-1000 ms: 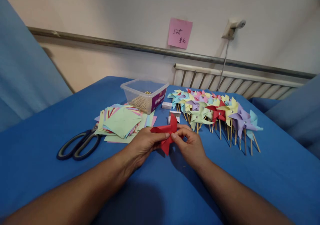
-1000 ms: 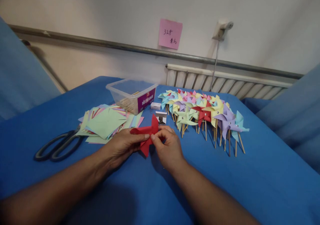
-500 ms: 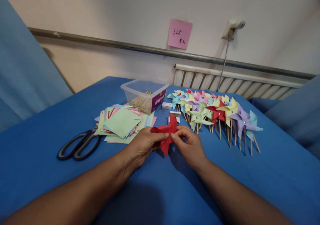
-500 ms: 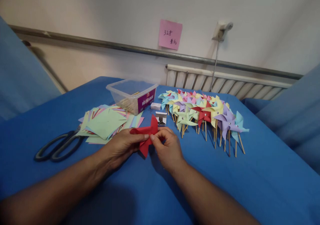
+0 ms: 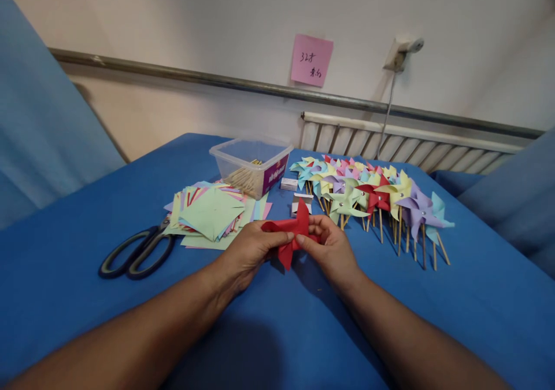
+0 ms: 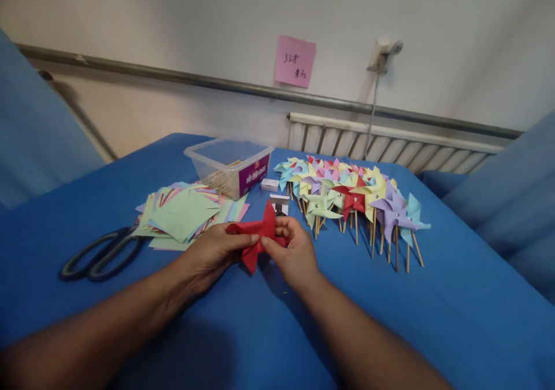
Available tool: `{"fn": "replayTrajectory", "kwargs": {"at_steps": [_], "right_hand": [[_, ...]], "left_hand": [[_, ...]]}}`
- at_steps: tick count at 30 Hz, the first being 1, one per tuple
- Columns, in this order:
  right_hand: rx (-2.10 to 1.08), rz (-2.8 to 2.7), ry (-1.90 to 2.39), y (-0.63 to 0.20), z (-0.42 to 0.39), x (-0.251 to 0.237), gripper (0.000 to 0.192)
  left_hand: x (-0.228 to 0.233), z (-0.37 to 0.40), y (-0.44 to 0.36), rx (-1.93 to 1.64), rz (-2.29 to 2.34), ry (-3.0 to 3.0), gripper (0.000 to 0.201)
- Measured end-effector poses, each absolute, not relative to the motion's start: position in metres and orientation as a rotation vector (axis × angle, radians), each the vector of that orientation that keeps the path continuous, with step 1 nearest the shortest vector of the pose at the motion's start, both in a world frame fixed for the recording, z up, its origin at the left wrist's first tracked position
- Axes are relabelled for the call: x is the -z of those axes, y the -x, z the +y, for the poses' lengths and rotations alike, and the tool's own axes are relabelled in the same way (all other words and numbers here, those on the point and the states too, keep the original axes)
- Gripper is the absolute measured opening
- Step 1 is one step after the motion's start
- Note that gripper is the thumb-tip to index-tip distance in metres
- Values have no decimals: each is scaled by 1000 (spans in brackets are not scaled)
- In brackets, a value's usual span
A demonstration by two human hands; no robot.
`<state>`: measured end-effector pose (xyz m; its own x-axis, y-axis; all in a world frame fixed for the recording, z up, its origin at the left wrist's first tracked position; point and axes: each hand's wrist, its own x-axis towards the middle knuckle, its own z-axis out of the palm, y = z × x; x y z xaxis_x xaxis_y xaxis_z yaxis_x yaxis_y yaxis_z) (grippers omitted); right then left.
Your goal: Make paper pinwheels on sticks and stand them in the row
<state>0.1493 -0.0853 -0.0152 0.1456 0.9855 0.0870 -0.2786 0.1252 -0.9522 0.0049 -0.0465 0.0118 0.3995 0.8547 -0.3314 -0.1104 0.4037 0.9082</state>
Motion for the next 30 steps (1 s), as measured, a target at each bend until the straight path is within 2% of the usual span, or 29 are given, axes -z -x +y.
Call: {"fn": "replayTrajectory", "kwargs": {"at_steps": [8, 13, 15, 19, 30], "right_hand": [[-1187, -937, 973, -149, -84, 16, 32], [-1067, -963, 1032, -150, -85, 17, 37], [-888, -1011, 1097, -152, -86, 18, 32], [-585, -1216, 1218, -156, -88, 17, 8], [-666, -1289, 1211, -155, -88, 16, 8]], "left_hand": [[-10, -47, -5, -746, 972, -925, 24], [-12, -46, -4, -746, 954, -913, 27], [-12, -46, -4, -766, 946, -905, 27], [-10, -45, -3, -799, 944, -906, 28], [-9, -47, -5, -784, 945, -897, 27]]}}
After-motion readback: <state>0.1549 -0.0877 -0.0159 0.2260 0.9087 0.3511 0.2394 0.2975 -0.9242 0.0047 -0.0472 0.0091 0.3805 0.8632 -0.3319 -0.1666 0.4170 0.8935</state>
